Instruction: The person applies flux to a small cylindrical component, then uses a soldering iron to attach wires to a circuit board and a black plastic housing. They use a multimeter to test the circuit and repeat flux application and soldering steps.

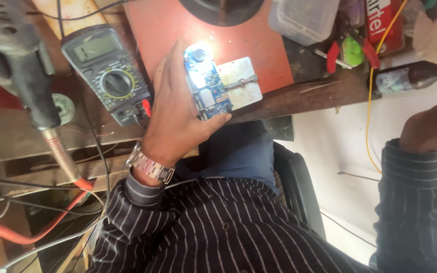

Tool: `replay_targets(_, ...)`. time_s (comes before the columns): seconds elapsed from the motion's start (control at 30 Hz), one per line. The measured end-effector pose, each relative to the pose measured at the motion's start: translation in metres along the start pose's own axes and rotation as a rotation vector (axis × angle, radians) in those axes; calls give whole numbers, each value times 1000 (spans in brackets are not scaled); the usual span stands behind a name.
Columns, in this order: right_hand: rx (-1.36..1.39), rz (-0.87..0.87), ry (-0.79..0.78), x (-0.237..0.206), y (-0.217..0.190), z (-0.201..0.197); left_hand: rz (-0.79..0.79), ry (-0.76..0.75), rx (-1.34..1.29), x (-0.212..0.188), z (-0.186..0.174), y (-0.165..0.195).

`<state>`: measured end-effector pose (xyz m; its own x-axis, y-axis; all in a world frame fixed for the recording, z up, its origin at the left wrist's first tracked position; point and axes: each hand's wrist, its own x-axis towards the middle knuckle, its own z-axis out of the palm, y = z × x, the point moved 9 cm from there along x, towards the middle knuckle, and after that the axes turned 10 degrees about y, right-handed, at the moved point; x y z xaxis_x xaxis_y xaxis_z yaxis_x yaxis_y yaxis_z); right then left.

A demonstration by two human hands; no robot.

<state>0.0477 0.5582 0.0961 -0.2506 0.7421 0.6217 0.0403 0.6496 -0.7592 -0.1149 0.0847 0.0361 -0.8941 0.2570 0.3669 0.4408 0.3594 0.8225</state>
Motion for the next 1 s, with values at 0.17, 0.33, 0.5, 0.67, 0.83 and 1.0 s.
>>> replay_targets(0.17,-267,-131,71,-14,-5,-11,5,-2,14,0,1,-1)
replay_targets(0.33,-365,-235,44,-41,-24,12,-30,5,-21,-3,0,-5)
replay_targets(0.5,-287,-277,-97,-50,-34,37,2,19,-14,-5,-3,-4)
replay_targets(0.67,-126,-274,-139,-49,-35,45,-4,31,-20,-6,-2,-4)
replay_targets(0.83,-365,-303,-79,-48,-36,41,-10,23,-21,-8,0,-5)
replay_targets(1.0,-230,-288,-193,-49,-37,48,6,38,-15,-9,-1,-3)
